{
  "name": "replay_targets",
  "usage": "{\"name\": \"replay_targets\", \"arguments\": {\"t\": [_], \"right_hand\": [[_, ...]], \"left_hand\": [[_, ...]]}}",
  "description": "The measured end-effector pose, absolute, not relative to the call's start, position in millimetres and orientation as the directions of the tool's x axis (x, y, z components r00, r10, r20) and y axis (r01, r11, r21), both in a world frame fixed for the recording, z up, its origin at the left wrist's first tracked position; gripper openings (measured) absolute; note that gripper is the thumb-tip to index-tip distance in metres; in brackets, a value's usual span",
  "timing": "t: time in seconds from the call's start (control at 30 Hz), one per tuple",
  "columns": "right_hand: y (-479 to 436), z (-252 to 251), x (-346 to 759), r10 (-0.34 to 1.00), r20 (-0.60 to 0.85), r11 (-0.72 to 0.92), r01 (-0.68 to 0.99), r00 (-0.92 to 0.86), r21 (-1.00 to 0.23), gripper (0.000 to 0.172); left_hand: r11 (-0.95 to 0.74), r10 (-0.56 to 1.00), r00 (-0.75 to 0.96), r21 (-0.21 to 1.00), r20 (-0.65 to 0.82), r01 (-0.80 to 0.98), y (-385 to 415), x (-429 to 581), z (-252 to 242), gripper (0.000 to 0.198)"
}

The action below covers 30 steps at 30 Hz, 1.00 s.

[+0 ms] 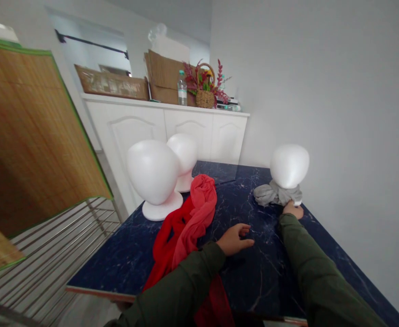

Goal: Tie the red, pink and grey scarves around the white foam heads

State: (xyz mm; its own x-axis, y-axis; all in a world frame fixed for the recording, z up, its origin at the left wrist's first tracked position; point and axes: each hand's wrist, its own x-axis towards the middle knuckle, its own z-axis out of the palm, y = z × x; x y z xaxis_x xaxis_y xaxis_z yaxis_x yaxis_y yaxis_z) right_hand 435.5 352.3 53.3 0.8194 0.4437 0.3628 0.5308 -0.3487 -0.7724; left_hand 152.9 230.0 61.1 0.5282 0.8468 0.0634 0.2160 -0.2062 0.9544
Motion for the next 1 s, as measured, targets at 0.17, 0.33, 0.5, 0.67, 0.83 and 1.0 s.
{"name": "replay_targets", "arguments": {"t": [0.17, 0.33, 0.5, 0.67, 0.83, 1.0], "right_hand": [[352.1, 49.4, 429.2, 0.329, 0.274, -0.366, 0.39, 0.903, -0.845, 0.045], [344.4, 52.7, 432.2, 0.444, 0.223, -0.325, 0.388, 0.868, -0.863, 0.035], [337.1, 60.5, 427.2, 0.491, 0.2, -0.286, 0.374, 0.848, -0.882, 0.029], [318.0, 73.4, 407.0, 0.415, 0.21, -0.198, 0.313, 0.886, -0.929, 0.049], [270.7, 70.4, 336.8, 0.721, 0.088, -0.068, 0.197, 0.688, -0.978, 0.043], [223.5, 60.9, 248.7, 0.984, -0.001, -0.076, -0.416, -0.178, -0.906, 0.068]], "left_hand": [[-0.496, 0.865, 0.312, 0.769, 0.394, 0.403, 238.3, 133.4, 77.5, 0.033], [-0.231, 0.887, -0.09, 0.603, 0.453, 0.763, 261.0, 90.4, 89.4, 0.062], [0.052, 0.961, -0.202, 0.593, 0.19, 0.804, 269.5, 74.7, 83.3, 0.034], [-0.089, 0.9, -0.173, 0.558, 0.4, 0.825, 267.0, 77.2, 94.3, 0.032], [-0.405, 0.803, 0.038, 0.498, 0.595, 0.767, 252.9, 92.6, 108.2, 0.038], [-0.796, 0.594, 0.534, 0.342, 0.602, 0.499, 230.3, 114.2, 106.1, 0.038]]}}
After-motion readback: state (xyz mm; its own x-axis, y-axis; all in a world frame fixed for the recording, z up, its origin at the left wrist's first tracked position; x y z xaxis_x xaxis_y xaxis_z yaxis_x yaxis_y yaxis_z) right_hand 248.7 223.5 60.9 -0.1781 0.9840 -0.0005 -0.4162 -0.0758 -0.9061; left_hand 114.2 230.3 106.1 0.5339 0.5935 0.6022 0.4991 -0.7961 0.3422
